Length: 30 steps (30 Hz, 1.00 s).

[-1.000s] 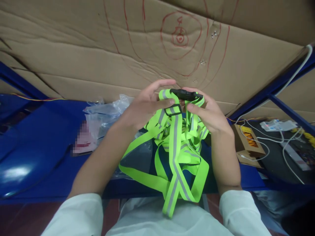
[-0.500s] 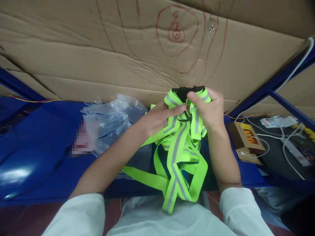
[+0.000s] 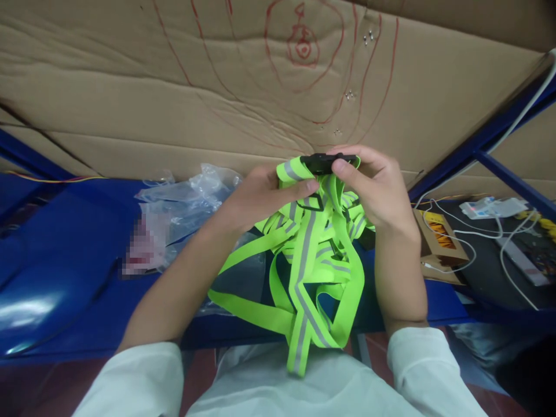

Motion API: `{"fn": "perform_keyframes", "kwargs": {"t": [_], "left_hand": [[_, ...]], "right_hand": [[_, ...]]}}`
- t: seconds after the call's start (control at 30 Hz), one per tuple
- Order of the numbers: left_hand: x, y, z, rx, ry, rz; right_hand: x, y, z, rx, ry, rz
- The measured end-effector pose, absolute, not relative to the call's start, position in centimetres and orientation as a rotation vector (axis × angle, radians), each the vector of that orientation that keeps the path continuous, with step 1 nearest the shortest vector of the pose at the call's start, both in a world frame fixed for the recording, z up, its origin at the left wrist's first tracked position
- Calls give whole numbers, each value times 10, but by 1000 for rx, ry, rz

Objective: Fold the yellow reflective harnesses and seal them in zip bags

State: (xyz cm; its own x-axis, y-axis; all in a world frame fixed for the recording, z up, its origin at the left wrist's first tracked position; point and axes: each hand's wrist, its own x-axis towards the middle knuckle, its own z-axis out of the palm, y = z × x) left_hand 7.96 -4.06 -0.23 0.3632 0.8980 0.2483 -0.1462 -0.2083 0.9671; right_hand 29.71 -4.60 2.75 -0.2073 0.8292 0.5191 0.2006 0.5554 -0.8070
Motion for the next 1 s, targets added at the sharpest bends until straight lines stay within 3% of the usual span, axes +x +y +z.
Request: {"fn": "perform_keyframes", "kwargs": {"t": [0.27, 0.57, 0.77, 1.0], "left_hand": [[74, -43, 9, 1490, 763, 1270], [68, -35, 14, 1019, 499, 1097], [70, -34, 11, 1231, 626, 1140], [81, -19, -10, 1258, 661, 1189]], "right_hand": [[281, -49, 19, -761, -1693, 643], [279, -21, 1, -706, -1677, 1513], [270, -18, -6, -914, -1447, 1255], [265, -22, -10, -895, -1417, 1226]]}}
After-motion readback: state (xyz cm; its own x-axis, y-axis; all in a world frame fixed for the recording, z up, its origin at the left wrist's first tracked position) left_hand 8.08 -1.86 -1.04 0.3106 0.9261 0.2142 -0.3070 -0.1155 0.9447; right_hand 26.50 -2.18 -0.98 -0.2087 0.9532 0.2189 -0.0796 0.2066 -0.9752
